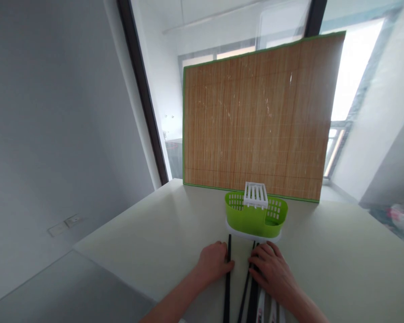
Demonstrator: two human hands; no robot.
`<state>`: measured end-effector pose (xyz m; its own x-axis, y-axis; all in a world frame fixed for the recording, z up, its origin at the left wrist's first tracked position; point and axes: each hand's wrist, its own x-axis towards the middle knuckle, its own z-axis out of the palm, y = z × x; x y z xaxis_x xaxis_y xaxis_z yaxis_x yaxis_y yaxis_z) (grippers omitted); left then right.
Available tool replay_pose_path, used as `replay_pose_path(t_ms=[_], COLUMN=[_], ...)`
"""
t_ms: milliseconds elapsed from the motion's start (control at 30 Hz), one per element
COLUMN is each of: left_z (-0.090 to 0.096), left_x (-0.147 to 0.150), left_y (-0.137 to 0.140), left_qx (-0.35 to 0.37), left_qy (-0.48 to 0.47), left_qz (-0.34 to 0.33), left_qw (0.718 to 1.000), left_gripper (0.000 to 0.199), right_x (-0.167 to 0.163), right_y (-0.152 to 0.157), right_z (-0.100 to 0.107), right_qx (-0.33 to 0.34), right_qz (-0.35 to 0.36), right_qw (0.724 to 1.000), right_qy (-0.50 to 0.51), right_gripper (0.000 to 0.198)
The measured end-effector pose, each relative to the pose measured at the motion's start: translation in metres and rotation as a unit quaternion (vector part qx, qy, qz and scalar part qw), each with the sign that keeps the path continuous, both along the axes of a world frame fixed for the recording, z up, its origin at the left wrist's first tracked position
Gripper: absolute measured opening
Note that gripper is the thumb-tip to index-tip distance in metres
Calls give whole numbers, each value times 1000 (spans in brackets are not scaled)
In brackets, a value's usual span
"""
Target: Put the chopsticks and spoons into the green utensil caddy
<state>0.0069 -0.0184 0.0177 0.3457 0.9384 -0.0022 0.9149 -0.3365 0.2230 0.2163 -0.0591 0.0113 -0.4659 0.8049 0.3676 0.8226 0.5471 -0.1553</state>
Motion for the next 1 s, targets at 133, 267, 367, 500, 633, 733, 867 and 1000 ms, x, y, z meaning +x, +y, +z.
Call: replay_pose_path(t_ms=[133, 267, 367, 500, 633, 733, 867, 1000], left_z=[2, 4, 4, 2, 5, 25, 72, 101], left_x=[-2, -9, -14, -15, -14, -17, -25, -21], left_y=[5, 13, 15, 16, 16, 11, -5, -19], left_qx=[2, 28, 31, 29, 38, 61, 132, 124], left_qy=[51, 108, 127, 133, 130, 105, -82, -310], left_qz=[15, 40, 32, 24, 13, 11, -25, -69], left_qw=[999, 993, 991, 990, 991, 993, 988, 940], left_gripper=[20, 25, 27, 28, 32, 29, 14, 12], right_x=[1, 2, 2, 3, 3, 3, 3, -2], right_y=[1, 2, 2, 3, 3, 3, 3, -1], right_z=[0, -1, -3, -3, -4, -4, -2, 0], right_qx=[7, 10, 12, 14, 17, 28, 48, 49], right_qz=[-3, -5, -2, 0, 2, 4, 13, 28], right_qw=[1000, 1000, 1000, 1000, 1000, 1000, 998, 994], right_qy=[0, -1, -1, 2, 6, 9, 39, 93], right_gripper=[12, 11, 11, 12, 11, 11, 16, 28])
